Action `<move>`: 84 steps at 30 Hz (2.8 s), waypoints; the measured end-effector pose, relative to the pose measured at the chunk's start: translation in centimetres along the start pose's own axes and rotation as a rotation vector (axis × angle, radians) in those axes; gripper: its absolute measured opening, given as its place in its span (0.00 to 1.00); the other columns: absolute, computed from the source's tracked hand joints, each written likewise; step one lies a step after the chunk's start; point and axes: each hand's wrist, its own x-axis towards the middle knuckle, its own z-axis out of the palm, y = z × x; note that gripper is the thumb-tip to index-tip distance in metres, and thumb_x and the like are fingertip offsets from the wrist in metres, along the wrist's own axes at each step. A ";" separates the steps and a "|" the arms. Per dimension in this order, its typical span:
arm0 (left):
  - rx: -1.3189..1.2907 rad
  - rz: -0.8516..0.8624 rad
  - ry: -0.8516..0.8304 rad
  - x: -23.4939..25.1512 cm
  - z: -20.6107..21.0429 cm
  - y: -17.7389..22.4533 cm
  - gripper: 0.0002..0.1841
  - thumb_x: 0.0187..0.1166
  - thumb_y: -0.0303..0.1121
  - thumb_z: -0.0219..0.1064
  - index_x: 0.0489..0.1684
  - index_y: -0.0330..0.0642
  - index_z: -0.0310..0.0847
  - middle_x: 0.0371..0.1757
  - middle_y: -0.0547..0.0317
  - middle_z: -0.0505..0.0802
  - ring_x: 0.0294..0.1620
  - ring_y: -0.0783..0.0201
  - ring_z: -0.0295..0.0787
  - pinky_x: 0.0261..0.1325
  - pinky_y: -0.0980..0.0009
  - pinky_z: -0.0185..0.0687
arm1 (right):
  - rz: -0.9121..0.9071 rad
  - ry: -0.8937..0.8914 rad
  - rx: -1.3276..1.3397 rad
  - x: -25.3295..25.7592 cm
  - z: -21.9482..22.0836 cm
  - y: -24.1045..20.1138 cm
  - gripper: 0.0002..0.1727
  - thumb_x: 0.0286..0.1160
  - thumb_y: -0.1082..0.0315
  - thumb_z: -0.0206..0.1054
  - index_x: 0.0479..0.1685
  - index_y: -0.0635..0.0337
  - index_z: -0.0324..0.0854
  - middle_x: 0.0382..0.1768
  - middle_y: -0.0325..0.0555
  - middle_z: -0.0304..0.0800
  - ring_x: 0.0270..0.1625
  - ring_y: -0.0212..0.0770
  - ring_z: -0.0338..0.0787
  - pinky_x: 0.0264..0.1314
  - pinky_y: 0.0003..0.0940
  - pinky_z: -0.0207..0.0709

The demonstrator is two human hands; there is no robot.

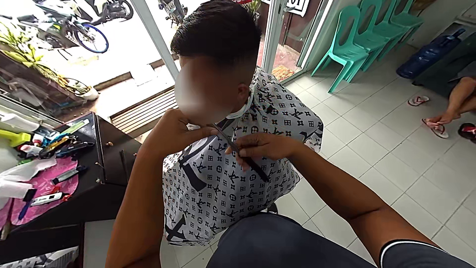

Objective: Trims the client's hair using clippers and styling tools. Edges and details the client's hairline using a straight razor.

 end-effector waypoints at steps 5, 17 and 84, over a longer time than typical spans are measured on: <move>0.180 -0.065 0.441 2.5 -1.0 -1.7 0.23 0.77 0.37 0.75 0.67 0.35 0.80 0.46 0.64 0.96 0.46 0.79 0.92 0.56 0.76 0.87 | -0.084 0.482 0.058 5.4 4.3 0.6 0.11 0.90 0.70 0.57 0.62 0.65 0.75 0.46 0.45 0.93 0.45 0.34 0.93 0.49 0.30 0.89; 0.425 -0.089 0.488 6.9 -0.3 -4.7 0.32 0.59 0.53 0.84 0.57 0.42 0.79 0.89 0.37 0.65 0.95 0.46 0.46 0.95 0.51 0.41 | -0.109 0.902 0.480 15.1 4.9 0.4 0.12 0.87 0.70 0.63 0.62 0.65 0.76 0.44 0.51 0.90 0.38 0.39 0.93 0.37 0.36 0.90; 0.387 -0.196 0.538 12.7 23.7 2.1 0.13 0.84 0.38 0.67 0.53 0.41 0.94 0.51 0.59 0.97 0.55 0.68 0.92 0.65 0.64 0.85 | -0.353 0.319 -1.039 -16.1 -20.3 0.7 0.19 0.90 0.63 0.52 0.58 0.63 0.87 0.37 0.51 0.90 0.35 0.44 0.90 0.37 0.38 0.85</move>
